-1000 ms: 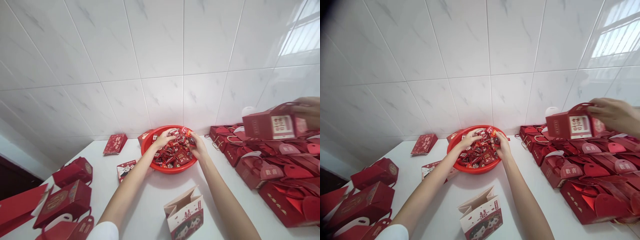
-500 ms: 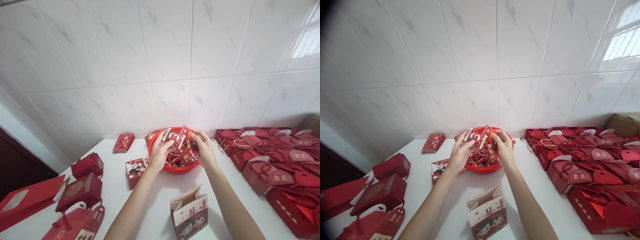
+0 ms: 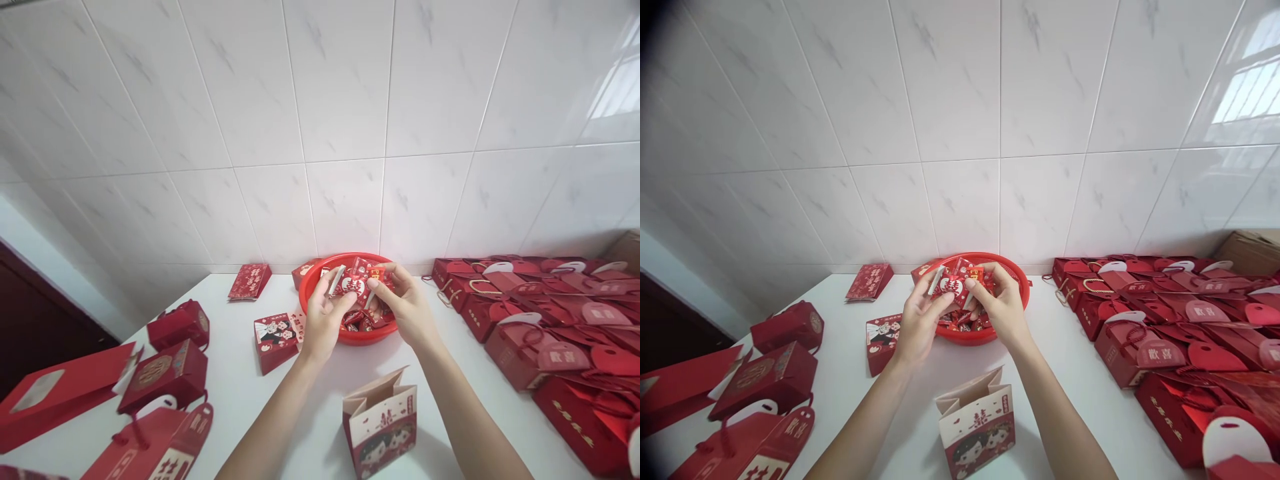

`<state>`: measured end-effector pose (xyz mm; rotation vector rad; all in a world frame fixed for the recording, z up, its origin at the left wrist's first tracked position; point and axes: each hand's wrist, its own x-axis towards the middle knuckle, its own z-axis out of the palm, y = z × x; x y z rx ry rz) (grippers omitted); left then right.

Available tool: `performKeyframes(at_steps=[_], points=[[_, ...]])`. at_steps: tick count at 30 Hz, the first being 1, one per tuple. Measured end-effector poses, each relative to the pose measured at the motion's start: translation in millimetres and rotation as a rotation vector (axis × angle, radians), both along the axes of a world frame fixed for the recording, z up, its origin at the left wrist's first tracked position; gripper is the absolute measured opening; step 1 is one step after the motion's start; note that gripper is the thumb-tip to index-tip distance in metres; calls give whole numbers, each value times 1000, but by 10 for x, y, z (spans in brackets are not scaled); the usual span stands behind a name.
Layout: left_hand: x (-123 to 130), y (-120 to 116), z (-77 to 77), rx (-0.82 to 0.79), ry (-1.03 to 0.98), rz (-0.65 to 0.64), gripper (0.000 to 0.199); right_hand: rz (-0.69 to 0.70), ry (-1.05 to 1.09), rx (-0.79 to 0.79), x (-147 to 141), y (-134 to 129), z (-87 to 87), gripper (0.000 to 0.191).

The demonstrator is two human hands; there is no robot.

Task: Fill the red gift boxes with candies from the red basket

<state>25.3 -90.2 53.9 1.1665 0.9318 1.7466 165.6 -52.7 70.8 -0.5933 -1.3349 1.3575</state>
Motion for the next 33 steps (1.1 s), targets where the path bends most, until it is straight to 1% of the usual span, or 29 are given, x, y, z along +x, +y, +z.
performKeyframes(at_steps=[3, 5, 8, 14, 18, 22, 26, 30, 33], points=[[-43, -10, 26, -12, 41, 17, 42, 32, -77, 41, 41, -22, 22, 35], [-72, -13, 33, -19, 70, 69, 35, 46, -115, 74, 56, -38, 39, 33], [-90, -20, 18, -19, 89, 124, 30, 57, -117, 86, 54, -49, 54, 31], [-74, -4, -33, 41, 17, 150, 25, 95, -87, 84, 48, -48, 47, 29], [-82, 3, -31, 59, -19, 223, 23, 67, -86, 109, 71, -56, 51, 27], [-59, -42, -32, 131, 94, 350, 24, 52, -67, 111, 74, -75, 63, 27], [-38, -67, -80, 238, 202, 477, 23, 65, -34, 85, 57, -85, 46, 28], [-55, -49, -134, 342, 321, 589, 20, 106, -6, -3, 40, -80, 16, 30], [-65, -51, -127, 355, 372, 627, 20, 142, -3, -69, 26, -82, 12, 33]])
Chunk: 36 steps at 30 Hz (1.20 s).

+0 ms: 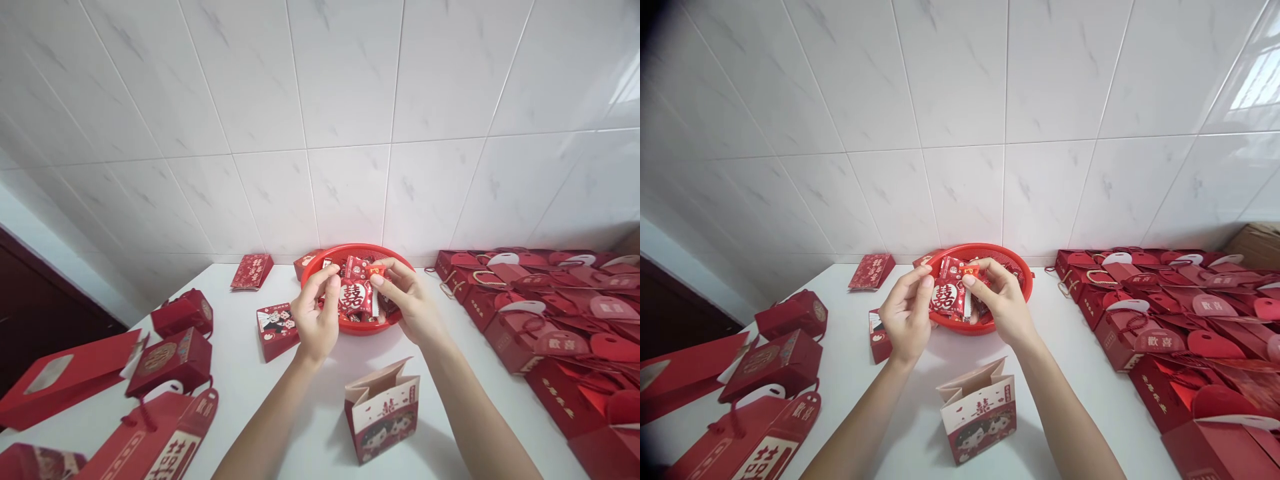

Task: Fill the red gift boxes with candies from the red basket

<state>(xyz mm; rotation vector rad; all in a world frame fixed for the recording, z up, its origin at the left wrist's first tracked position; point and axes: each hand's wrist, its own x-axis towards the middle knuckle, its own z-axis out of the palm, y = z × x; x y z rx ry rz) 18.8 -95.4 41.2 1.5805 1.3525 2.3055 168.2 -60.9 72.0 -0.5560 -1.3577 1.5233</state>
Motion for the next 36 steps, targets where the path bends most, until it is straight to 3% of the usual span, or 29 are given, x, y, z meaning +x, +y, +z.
performKeyframes(at_steps=[4, 9, 13, 23, 26, 28, 31, 36], points=[[-7, -35, 70, -94, -41, -54, 26, 14, 6, -8, -20, -10, 11, 32], [-35, -56, 139, -290, -142, -269, 38, -29, 36, 14, -11, 13, 6, 33], [-22, -55, 138, -321, -160, -406, 41, -32, 69, 11, 30, 40, 1, 31], [38, -83, 158, -307, -148, -396, 37, 60, 92, -85, 14, 71, -3, 33], [32, -103, 184, -315, -132, -443, 38, 9, 79, -52, 71, 100, 7, 34], [-3, -169, 223, -316, -34, -447, 31, -90, 79, 3, 160, 125, 31, 36], [-108, -364, 299, -400, 333, -464, 12, -260, 83, 77, 336, 164, 90, 36], [-231, -662, 367, -752, 964, -802, 16, -391, 44, 144, 546, 196, 156, 34]])
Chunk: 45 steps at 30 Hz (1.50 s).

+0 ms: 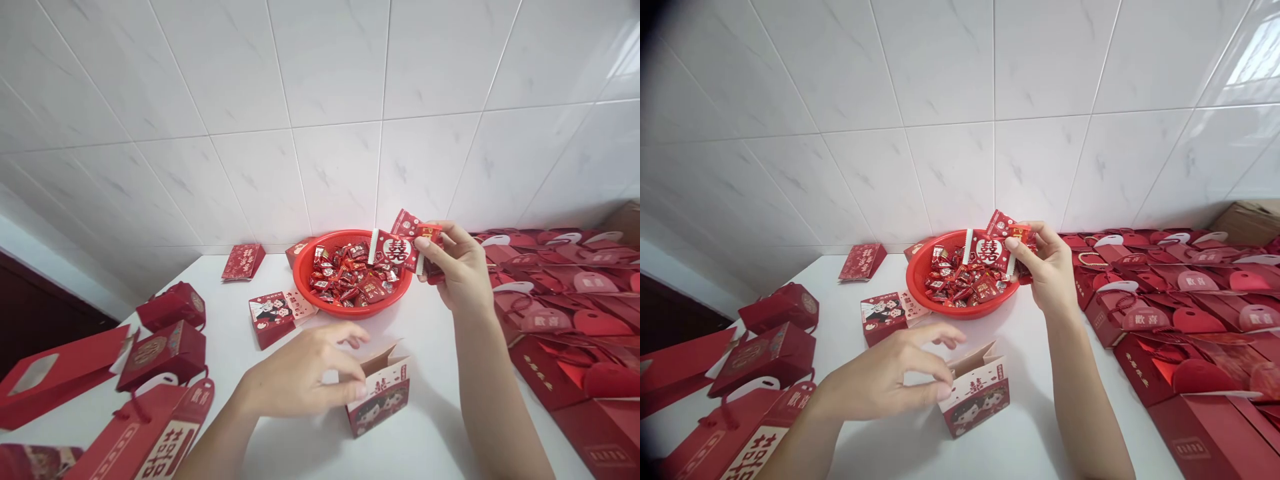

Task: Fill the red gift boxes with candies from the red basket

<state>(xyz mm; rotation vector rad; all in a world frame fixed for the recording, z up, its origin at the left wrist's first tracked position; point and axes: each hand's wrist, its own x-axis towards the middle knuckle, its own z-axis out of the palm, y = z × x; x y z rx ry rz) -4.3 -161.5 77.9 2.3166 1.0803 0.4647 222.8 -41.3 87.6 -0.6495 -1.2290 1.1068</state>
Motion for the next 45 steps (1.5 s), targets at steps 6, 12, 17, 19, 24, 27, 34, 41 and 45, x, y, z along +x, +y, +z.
performKeyframes(at_steps=[6, 12, 17, 19, 24, 27, 34, 41, 45], points=[[50, 171, -42, 31, 154, 45, 26, 33, -71, 33, 27, -34, 8, 32], [-27, 459, -80, 144, 18, 248, 26, 125, -184, 55, 19, -68, 17, 30], [-106, 565, -186, -13, -30, 357, 29, 185, -337, 129, 6, -46, -25, 28], [-128, 585, -213, -89, -54, 343, 40, 213, -402, 165, -4, -34, -44, 26], [-167, 629, -223, -124, -90, 284, 52, 327, -544, 252, -67, -7, -66, 22], [-177, 643, -232, -146, -151, 253, 56, 377, -628, 317, -143, 9, -78, 18], [-182, 631, -257, -183, -173, 281, 51, 430, -667, 306, -283, 38, -156, 17], [-185, 622, -251, -138, -142, 275, 56, 405, -695, 383, -227, -4, -98, 15], [-198, 632, -285, -169, -136, 287, 68, 555, -854, 449, -164, -31, -77, 10]])
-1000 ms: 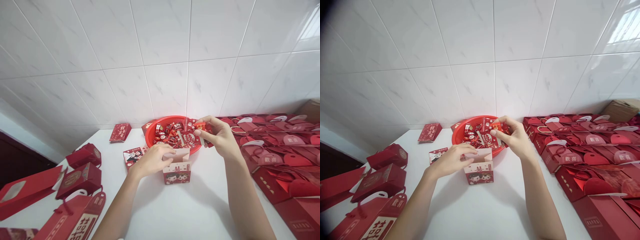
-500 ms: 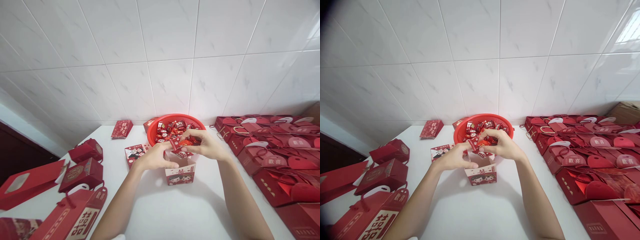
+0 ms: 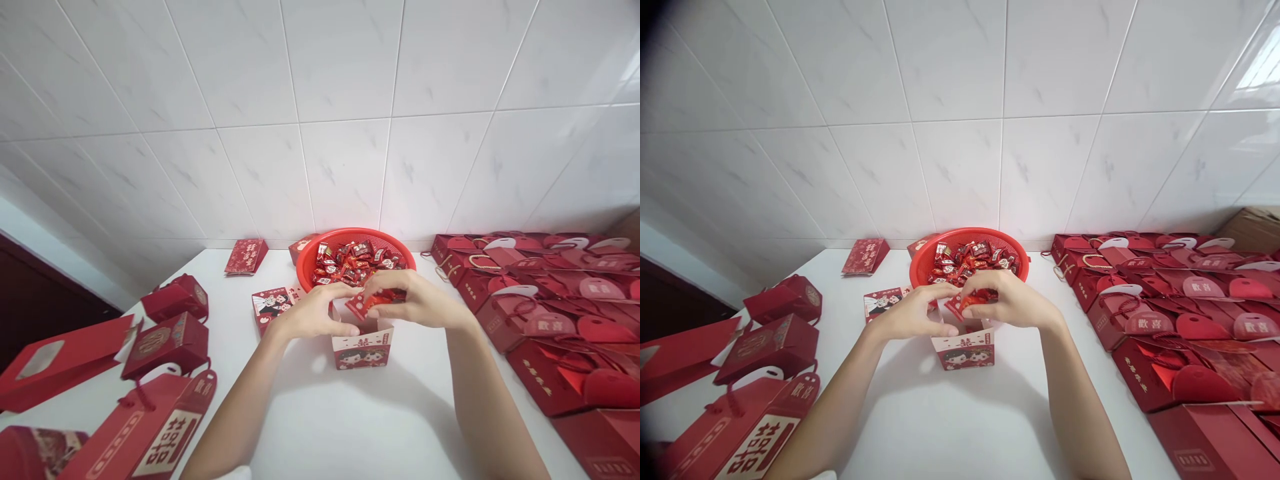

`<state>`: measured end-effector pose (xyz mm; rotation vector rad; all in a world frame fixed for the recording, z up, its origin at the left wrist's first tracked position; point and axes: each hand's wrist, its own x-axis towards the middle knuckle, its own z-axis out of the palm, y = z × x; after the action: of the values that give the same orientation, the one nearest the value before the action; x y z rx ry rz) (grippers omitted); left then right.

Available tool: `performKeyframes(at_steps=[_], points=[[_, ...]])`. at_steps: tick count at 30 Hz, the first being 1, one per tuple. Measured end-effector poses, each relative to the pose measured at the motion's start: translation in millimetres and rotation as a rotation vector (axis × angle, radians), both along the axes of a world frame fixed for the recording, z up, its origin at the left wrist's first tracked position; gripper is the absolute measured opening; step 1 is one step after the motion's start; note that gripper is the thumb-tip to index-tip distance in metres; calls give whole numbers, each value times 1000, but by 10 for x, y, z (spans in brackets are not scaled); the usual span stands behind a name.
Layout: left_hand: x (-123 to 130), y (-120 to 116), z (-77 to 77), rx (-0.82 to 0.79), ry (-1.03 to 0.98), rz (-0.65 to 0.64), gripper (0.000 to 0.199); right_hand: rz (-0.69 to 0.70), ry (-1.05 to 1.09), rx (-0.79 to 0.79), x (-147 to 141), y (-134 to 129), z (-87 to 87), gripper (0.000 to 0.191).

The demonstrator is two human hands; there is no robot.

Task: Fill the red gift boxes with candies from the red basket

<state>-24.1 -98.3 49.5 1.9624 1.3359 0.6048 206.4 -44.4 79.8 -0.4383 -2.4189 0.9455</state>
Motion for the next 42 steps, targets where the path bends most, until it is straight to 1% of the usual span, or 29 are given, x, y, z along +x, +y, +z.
performKeyframes(at_steps=[2, 7, 9, 12, 15, 18, 21, 24, 27, 31, 34, 39, 42], points=[[-6, 8, -11, 5, -4, -15, 69, 32, -55, 21, 16, -4, 0, 10], [-5, 12, 4, 49, -1, -54, 61, 14, -70, 71, 12, 2, -1, 9], [-1, 9, 12, 43, -12, -62, 59, -11, -69, 83, 3, 2, -2, 8], [4, 5, 14, 46, -5, -54, 55, -83, -42, 91, -30, -8, -17, 6], [9, 4, 10, 34, -22, -49, 54, -90, -23, 57, -93, -23, -57, 6], [11, 6, 7, 28, -61, -64, 55, -90, -6, 12, -154, -29, -99, 12], [10, 6, 6, 35, -44, -58, 53, -174, 59, -4, -195, -37, -115, 14], [13, 2, 7, 15, -27, -41, 57, -257, 144, -73, -243, -63, -118, 20], [25, -11, 9, -13, -47, -37, 53, -228, 209, -110, -324, -95, -138, 23], [37, -23, 12, -48, -64, -14, 55, -194, 257, -20, -406, -103, -171, 21], [31, -12, 6, -26, -52, -28, 59, -233, 283, 13, -379, -79, -165, 19], [8, 7, -3, 41, 1, -40, 53, -308, 307, 25, -230, -30, -97, 20], [-6, -7, 10, 40, 22, -50, 55, -344, 305, 42, -144, -10, -54, 19]])
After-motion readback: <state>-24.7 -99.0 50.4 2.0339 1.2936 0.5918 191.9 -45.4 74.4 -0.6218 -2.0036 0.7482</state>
